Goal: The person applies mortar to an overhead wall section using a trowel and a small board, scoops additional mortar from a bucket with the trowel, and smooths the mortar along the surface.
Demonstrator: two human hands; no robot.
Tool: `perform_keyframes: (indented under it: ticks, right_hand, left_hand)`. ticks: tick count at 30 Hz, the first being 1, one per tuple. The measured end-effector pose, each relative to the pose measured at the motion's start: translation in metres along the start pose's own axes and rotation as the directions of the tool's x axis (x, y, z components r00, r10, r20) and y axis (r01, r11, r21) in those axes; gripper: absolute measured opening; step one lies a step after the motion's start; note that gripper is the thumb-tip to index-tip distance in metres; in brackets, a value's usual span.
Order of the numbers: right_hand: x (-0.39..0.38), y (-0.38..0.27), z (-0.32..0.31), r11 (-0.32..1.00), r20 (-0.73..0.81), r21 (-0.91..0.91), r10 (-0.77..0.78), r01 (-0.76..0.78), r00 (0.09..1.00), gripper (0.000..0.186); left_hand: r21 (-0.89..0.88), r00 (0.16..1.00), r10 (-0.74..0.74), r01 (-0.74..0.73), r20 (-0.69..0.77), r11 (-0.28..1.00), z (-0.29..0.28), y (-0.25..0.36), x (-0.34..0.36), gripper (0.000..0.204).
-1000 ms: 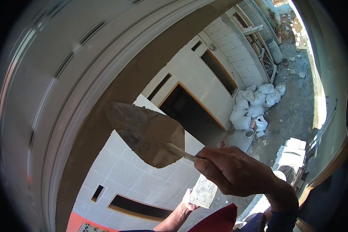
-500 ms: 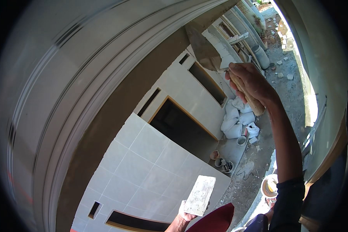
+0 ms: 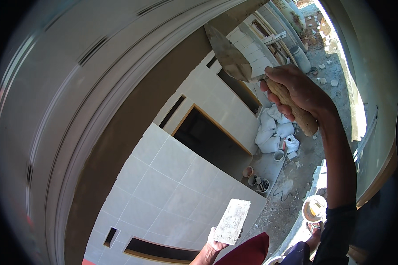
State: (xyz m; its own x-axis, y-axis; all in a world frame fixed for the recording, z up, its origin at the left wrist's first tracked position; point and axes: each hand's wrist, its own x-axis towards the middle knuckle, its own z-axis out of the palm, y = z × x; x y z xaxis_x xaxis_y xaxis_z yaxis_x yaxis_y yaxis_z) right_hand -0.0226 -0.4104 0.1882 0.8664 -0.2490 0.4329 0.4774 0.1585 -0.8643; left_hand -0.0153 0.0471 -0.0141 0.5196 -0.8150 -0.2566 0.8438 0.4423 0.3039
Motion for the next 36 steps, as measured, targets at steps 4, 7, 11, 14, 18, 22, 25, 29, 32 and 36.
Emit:
perform_keyframes:
  ticks: [4,7,11,14,18,22,25,29,32,36]
  right_hand:
    - [-0.03,-0.004,0.036,0.999,0.038,-0.032,0.03,-0.029,0.999,0.042]
    - [-0.06,-0.004,0.059,1.0,0.226,-0.029,-0.001,0.007,0.974,0.034]
    - [-0.111,0.015,0.106,0.908,0.297,-0.193,-0.308,0.372,0.904,0.024]
    - [-0.139,0.027,0.142,0.672,0.341,-0.292,-0.591,0.68,0.731,0.011]
    - [-0.168,0.029,0.156,0.747,0.399,-0.236,-0.509,0.622,0.763,0.009]
    - [-0.158,0.029,0.141,0.762,0.368,-0.284,-0.474,0.582,0.8,0.018]
    - [-0.124,0.035,0.113,0.747,0.212,-0.398,-0.49,0.533,0.846,0.037]
    - [-0.076,0.041,0.06,0.927,0.048,-0.299,-0.224,0.228,0.973,0.041]
    - [-0.047,0.041,0.031,0.981,-0.03,-0.15,-0.132,0.126,0.991,0.043]
    - [-0.032,0.032,0.012,0.998,-0.148,-0.047,-0.05,0.044,0.988,0.042]
  left_hand:
    - [0.071,0.98,0.017,-0.003,-0.198,0.997,-0.032,0.015,-0.007,0.065]
    - [0.137,0.956,0.074,-0.036,-0.283,0.99,-0.048,0.013,-0.019,0.063]
    - [0.167,0.951,0.091,-0.042,-0.297,0.985,-0.058,0.003,-0.031,0.061]
    - [0.065,1.0,0.011,-0.009,-0.029,0.998,-0.063,-0.004,-0.046,0.059]
    - [-0.145,0.998,-0.012,0.021,0.064,0.989,-0.067,-0.011,-0.06,0.066]
    - [-0.006,1.0,-0.018,0.018,0.024,1.0,-0.06,-0.008,-0.055,0.067]
    - [0.264,0.968,0.115,-0.054,-0.222,0.963,-0.052,-0.008,-0.049,0.07]
    - [0.07,1.0,-0.016,0.016,0.004,0.997,-0.043,-0.008,-0.043,0.066]
    - [0.147,0.992,0.072,-0.057,-0.103,0.987,-0.038,-0.01,-0.037,0.065]
    - [0.157,0.974,0.113,-0.083,-0.194,0.984,-0.031,-0.013,-0.029,0.062]
